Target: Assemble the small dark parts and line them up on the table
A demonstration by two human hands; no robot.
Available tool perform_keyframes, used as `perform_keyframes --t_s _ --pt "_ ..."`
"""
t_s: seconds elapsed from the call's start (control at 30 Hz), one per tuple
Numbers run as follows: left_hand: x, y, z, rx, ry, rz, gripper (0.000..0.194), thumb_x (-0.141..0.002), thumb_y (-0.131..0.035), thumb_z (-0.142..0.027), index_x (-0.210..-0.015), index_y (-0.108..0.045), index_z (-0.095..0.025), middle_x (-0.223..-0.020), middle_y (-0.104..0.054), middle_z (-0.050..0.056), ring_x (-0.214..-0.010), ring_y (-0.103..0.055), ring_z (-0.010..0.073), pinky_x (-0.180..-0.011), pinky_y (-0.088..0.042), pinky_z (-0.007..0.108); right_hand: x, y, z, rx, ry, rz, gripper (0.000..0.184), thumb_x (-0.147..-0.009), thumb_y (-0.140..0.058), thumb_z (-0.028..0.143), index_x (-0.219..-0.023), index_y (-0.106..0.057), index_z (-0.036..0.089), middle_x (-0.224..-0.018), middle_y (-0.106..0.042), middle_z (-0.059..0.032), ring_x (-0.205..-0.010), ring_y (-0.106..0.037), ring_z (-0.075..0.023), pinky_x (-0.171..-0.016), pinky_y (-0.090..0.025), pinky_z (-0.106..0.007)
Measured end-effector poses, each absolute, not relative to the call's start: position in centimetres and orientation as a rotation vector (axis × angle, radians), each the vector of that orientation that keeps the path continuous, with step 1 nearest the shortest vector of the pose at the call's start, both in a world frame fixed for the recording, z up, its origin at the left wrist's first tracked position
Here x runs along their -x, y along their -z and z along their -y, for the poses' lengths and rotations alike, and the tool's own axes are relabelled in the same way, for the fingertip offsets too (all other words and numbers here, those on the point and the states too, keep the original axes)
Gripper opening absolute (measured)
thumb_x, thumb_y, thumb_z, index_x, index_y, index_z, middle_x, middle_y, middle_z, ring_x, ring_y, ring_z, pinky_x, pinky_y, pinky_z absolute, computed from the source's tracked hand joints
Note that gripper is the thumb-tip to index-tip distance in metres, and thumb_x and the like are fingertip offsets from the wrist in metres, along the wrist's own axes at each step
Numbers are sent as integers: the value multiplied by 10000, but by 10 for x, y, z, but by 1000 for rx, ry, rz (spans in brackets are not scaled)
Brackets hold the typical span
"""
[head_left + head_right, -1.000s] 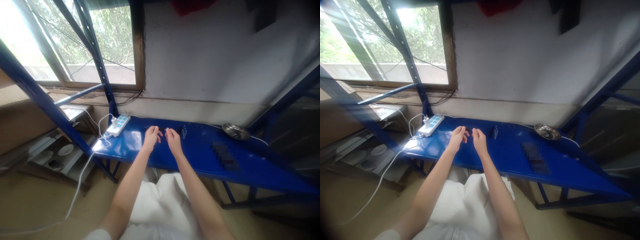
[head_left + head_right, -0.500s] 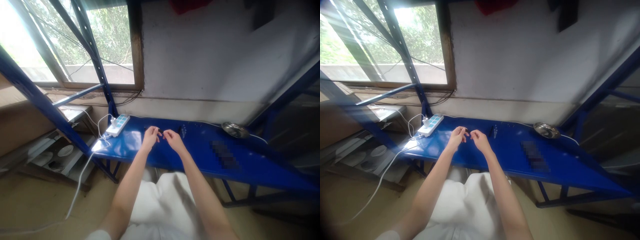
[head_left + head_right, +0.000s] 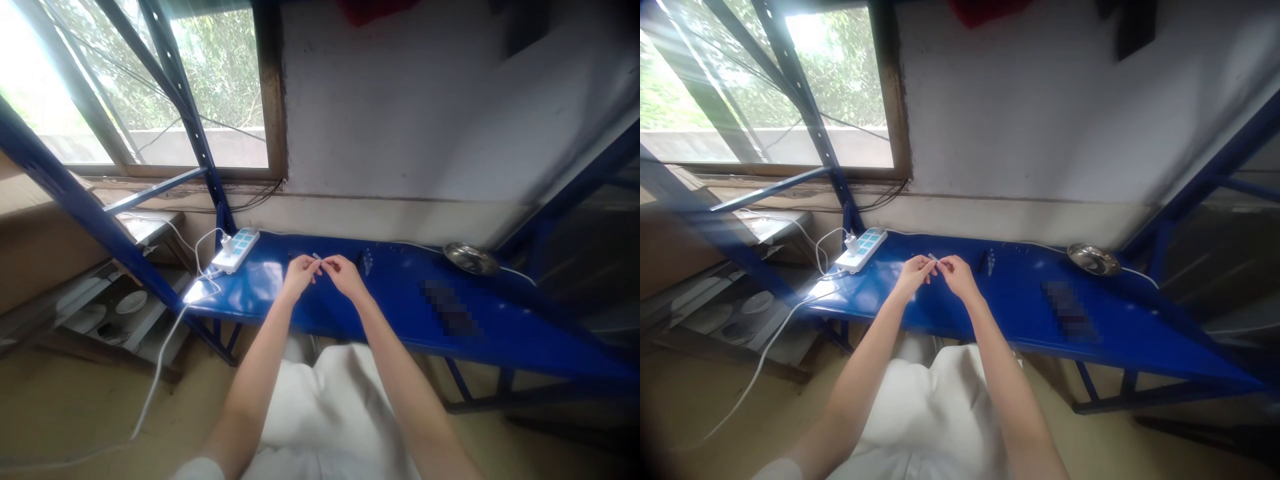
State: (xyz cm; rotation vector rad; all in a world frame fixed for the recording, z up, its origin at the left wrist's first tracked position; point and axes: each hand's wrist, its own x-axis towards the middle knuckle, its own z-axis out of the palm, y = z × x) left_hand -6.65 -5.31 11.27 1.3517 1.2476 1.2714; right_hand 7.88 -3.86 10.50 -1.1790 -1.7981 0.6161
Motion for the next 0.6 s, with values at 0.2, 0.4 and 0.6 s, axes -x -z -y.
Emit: perform_keyframes --t_s 0.2,0.4,0.6 --pt "71 -109 52 -1434 -1231 -1214 200 -774 -562 -339 -785 -514 -144 -585 -540 -28 -398 -456 36 -405 -333 157 -70 -112 40 1158 -773 1932 208 -757 -526 356 -725 -605 166 -688 -597 -14 -599 -498 -122 -589 -381 -253" --pt "71 -104 46 -1361 -1267 -1099 208 -811 -503 -369 -862 -477 -170 -547 -483 -62 -364 -423 33 -382 -309 158 -70 -106 36 1186 -753 1936 248 -742 -519 403 -674 -567 169 -636 -575 -1 -565 -477 -118 -560 -366 -243" --pt "83 -63 30 -1046 -1538 -1390 131 -805 -471 -297 -783 -465 -168 -518 -462 -67 -343 -374 36 -365 -274 161 -99 -82 23 1509 -586 1697 256 -739 -500 421 -698 -547 172 -707 -609 -45 -622 -532 -153 -586 -397 -263"
